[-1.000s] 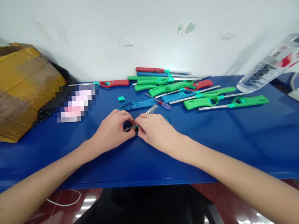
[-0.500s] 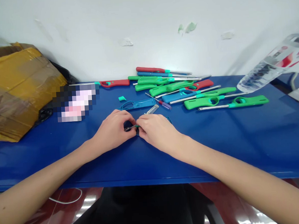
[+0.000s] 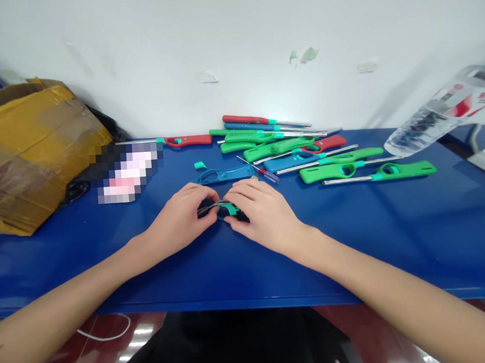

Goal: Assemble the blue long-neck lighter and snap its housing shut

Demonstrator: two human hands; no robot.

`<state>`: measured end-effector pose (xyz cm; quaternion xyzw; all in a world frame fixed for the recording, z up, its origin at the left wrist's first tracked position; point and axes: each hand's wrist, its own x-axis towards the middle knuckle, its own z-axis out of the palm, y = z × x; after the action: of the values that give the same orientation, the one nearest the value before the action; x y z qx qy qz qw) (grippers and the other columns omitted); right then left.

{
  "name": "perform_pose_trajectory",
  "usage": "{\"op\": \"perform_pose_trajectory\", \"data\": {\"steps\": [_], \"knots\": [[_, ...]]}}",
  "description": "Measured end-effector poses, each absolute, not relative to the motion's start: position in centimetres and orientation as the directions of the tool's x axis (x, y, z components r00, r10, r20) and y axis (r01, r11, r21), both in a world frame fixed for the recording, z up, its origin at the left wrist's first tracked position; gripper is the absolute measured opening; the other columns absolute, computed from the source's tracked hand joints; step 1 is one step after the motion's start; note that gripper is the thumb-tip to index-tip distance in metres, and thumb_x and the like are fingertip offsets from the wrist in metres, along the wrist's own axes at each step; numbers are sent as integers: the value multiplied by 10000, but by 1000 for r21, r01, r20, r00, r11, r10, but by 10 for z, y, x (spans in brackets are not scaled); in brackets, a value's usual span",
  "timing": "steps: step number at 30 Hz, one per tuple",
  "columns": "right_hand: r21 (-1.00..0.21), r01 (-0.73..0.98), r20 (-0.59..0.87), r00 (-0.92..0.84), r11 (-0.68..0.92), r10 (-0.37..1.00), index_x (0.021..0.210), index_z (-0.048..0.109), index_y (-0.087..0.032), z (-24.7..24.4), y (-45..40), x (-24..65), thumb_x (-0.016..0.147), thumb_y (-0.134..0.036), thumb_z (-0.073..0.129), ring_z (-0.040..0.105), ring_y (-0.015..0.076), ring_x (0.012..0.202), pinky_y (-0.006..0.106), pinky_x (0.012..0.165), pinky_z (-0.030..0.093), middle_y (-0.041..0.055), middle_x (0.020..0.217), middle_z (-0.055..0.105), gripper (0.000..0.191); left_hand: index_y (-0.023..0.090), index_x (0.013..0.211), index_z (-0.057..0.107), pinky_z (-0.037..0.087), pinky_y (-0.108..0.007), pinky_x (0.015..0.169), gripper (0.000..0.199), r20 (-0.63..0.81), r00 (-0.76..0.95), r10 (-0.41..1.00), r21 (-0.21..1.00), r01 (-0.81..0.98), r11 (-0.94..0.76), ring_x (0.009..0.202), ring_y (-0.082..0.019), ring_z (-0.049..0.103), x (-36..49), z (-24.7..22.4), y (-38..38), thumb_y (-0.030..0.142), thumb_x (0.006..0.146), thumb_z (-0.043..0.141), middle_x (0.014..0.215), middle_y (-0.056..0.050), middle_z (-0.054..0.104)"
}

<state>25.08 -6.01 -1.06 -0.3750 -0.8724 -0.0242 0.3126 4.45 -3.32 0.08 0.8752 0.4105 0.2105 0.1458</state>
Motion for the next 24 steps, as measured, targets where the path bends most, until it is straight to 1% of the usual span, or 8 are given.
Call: {"op": "perform_pose_trajectory", "data": {"steps": [5, 8, 12, 15, 17, 20, 22, 24], "knots": [[-208, 700, 547, -496, 683, 674, 1081, 699, -197, -8, -53, 261, 862, -265, 678, 646, 285, 1095, 473, 979, 505, 100, 1063, 742, 230, 193, 946, 617, 487, -349, 818, 97, 310, 564, 765, 407, 648, -643, 941, -217, 610, 41, 2, -32, 180, 881, 546, 930, -31, 709], [-218, 704, 524, -500, 676, 689, 1056, 705, -201, -7, -49, 264, 857, -257, 679, 655, 278, 1075, 464, 976, 496, 91, 1039, 749, 207, 196, 995, 653, 493, -335, 828, 154, 307, 578, 756, 438, 620, -651, 940, -209, 624, 38, 2, -28, 201, 881, 549, 969, -34, 725], [-237, 675, 501, -531, 699, 683, 1053, 697, -184, -5, -47, 265, 874, -256, 668, 674, 259, 1009, 438, 940, 497, 91, 1019, 750, 195, 209, 1028, 706, 492, -305, 785, 205, 240, 624, 744, 498, 579, -646, 856, -186, 641, 35, 4, -22, 290, 885, 584, 910, -17, 732], [-258, 653, 481, -552, 712, 681, 1063, 699, -185, -3, -46, 266, 891, -265, 650, 676, 255, 982, 436, 928, 499, 97, 1020, 747, 196, 224, 1009, 730, 482, -286, 730, 237, 169, 642, 748, 547, 570, -613, 810, -172, 648, 34, 8, -19, 356, 917, 555, 894, -8, 735], [-268, 644, 455, -570, 716, 684, 1086, 700, -190, 0, -45, 268, 893, -285, 648, 670, 261, 1000, 447, 938, 500, 103, 1045, 741, 221, 227, 999, 732, 482, -283, 728, 259, 132, 646, 752, 578, 566, -587, 814, -170, 652, 32, 9, -16, 373, 934, 529, 912, -7, 738], [-275, 643, 406, -596, 715, 693, 1136, 694, -195, 2, -43, 271, 874, -281, 664, 654, 279, 1065, 465, 948, 503, 110, 1089, 732, 277, 218, 1040, 713, 487, -283, 745, 293, 90, 650, 754, 619, 557, -554, 842, -175, 653, 29, 10, -12, 398, 953, 499, 962, -16, 734], [-284, 643, 382, -605, 711, 699, 1160, 687, -198, 3, -43, 273, 865, -262, 670, 649, 281, 1083, 468, 944, 508, 107, 1100, 732, 302, 217, 1060, 700, 484, -279, 735, 305, 83, 656, 751, 627, 551, -551, 842, -174, 650, 27, 10, -10, 408, 966, 481, 981, -19, 730], [-294, 639, 367, -611, 710, 702, 1167, 683, -197, 2, -42, 274, 871, -252, 669, 650, 274, 1077, 462, 949, 507, 101, 1101, 735, 302, 220, 1053, 698, 478, -280, 725, 293, 97, 663, 742, 591, 562, -579, 827, -175, 643, 26, 9, -9, 399, 968, 482, 965, -20, 725]]}}
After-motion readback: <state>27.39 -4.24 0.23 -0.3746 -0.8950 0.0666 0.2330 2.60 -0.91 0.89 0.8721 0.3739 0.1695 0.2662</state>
